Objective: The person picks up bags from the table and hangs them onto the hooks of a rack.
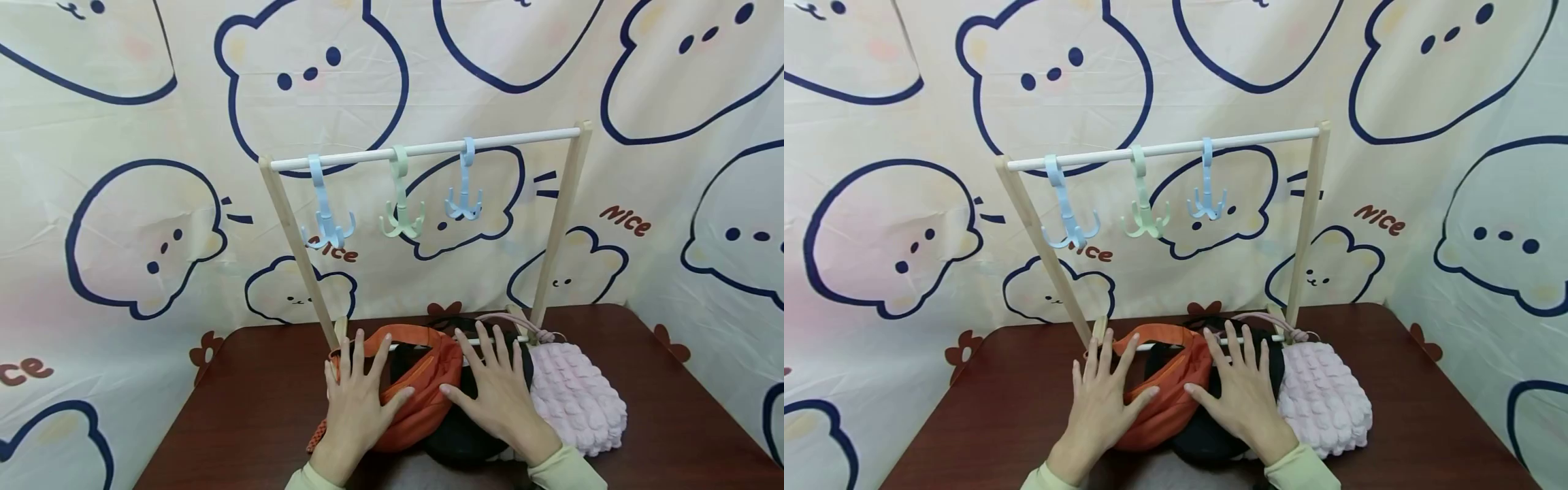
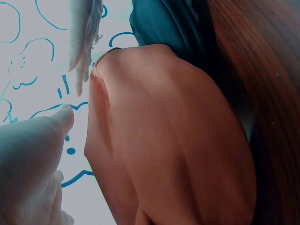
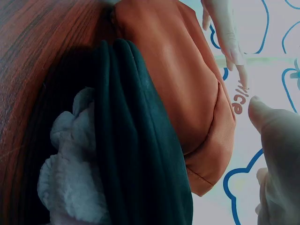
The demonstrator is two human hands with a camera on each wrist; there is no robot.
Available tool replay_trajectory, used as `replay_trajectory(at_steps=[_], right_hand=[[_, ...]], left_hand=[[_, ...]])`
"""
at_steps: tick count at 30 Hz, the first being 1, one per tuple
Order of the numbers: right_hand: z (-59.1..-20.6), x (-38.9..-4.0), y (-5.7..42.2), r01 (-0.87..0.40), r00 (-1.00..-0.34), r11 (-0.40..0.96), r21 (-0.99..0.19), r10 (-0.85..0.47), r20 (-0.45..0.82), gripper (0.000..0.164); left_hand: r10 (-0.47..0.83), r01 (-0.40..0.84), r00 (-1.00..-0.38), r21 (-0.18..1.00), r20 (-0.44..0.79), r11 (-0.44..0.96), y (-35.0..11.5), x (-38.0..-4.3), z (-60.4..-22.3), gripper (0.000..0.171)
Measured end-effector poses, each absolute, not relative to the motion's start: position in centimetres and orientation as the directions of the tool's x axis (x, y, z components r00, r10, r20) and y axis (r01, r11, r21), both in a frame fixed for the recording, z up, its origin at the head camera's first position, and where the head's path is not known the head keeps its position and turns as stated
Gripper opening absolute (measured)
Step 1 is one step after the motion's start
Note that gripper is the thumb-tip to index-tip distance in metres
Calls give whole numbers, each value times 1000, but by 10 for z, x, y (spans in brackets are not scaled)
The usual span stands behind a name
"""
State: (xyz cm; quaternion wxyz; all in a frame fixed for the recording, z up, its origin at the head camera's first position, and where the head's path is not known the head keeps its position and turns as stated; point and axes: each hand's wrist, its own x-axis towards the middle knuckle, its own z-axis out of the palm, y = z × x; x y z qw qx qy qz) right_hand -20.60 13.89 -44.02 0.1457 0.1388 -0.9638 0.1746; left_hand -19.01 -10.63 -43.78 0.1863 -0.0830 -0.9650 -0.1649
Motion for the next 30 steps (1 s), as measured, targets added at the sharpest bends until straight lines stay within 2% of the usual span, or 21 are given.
replay_trajectory(at_steps=[12,30], right_hand=[[-441,-207,136,-322,-921,900,-295,-225,319,92],[-435,-204,132,-338,-913,892,-300,-234,333,86]], left_hand=[[98,225,-910,283,403,932,-107,-190,-433,93],[103,224,-887,225,450,948,-115,-190,-429,90]])
